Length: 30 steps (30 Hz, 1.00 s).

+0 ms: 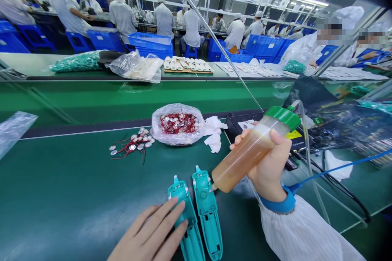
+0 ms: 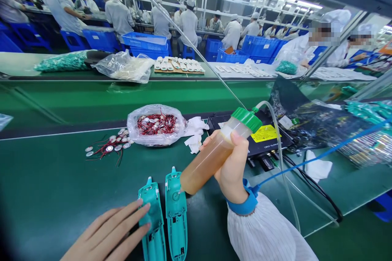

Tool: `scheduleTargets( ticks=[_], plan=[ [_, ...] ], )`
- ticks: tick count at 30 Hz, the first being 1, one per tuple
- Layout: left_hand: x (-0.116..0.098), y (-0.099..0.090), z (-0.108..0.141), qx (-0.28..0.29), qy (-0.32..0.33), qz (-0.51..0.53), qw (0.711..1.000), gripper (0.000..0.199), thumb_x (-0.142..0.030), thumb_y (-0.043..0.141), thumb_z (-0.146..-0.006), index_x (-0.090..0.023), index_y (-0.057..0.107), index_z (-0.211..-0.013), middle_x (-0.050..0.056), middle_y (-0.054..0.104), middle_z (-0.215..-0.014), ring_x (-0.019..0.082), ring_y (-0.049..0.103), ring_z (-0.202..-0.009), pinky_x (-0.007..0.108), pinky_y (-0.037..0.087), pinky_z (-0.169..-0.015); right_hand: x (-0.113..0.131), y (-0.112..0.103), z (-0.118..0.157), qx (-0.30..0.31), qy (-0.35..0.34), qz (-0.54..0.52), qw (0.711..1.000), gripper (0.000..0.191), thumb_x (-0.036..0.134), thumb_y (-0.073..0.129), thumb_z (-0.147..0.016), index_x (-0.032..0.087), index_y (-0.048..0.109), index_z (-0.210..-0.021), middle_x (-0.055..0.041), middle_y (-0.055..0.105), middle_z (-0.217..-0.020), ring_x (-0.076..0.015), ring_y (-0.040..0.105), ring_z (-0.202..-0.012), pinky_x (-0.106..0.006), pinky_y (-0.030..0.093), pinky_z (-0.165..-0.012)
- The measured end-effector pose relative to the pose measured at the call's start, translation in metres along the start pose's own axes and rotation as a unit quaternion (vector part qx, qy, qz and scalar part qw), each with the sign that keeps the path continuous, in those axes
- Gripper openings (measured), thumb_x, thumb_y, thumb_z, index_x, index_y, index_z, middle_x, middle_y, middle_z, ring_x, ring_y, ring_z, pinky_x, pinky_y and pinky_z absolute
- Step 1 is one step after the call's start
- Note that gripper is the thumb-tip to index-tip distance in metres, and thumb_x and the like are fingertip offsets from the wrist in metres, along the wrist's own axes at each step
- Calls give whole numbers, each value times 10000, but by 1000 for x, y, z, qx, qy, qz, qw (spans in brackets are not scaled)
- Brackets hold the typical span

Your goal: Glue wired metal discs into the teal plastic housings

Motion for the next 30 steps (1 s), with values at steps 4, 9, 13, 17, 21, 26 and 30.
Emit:
scheduleTargets(
  ticks=[4,9,13,17,21,26,30],
  plan=[
    [24,0,-6,93,4,28,995,617,-39,357,-838,-260,382,-1414,-8,450,-1457,195,444,-1317,324,430,-1033,4,-4,-3,-14,-5,-7,1000,286,470,537,-662,234,602,-809,-4,578,-588,-196,568,-520,-334,508,-425],
    [52,-4,-42,145,-5,182,972,753,-17,371,-708,-213,343,-1435,2,353,-1500,223,333,-1377,410,417,-1066,15,-5,-4,-67,-16,-24,997,277,469,483,-657,243,575,-789,-4,546,-574,-190,559,-520,-327,514,-445],
    [59,3,-59,185,14,235,954,543,-208,472,-900,-254,351,-1427,16,311,-1515,238,281,-1393,439,350,-1103,29,-9,-7,-135,-3,-54,989,274,453,434,-629,239,560,-745,-5,507,-574,-178,533,-513,-301,479,-412],
    [52,19,-67,203,49,284,936,607,-462,548,-888,-253,355,-1425,71,320,-1512,269,279,-1394,477,297,-1121,42,-19,-14,-155,-38,-53,986,293,460,420,-650,214,548,-748,-4,490,-603,-167,528,-525,-300,478,-419],
    [49,34,-68,207,58,299,930,721,-506,577,-853,-212,299,-1450,110,277,-1530,277,270,-1402,477,297,-1119,48,-29,-20,-144,-73,-44,986,302,466,431,-644,204,537,-749,-5,493,-616,-171,542,-535,-309,485,-431],
    [48,42,-65,180,27,301,936,806,-504,585,-844,-165,216,-1476,129,306,-1524,259,327,-1384,398,352,-1106,49,-31,-22,-147,-74,-57,985,298,463,454,-618,204,539,-738,-5,491,-613,-175,535,-533,-316,482,-422],
    [43,41,-59,151,-8,261,954,759,-466,564,-874,-142,225,-1472,150,330,-1511,265,355,-1369,376,398,-1078,51,-32,-23,-145,-86,-58,984,305,472,444,-625,204,543,-733,-6,496,-616,-175,536,-536,-324,481,-430]
  ],
)
Point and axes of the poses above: each hand's wrist, its own z-axis away from the middle knuckle, its own y-axis out of the palm, x = y × z, the point moved 4 cm from there along -z, towards the middle knuckle
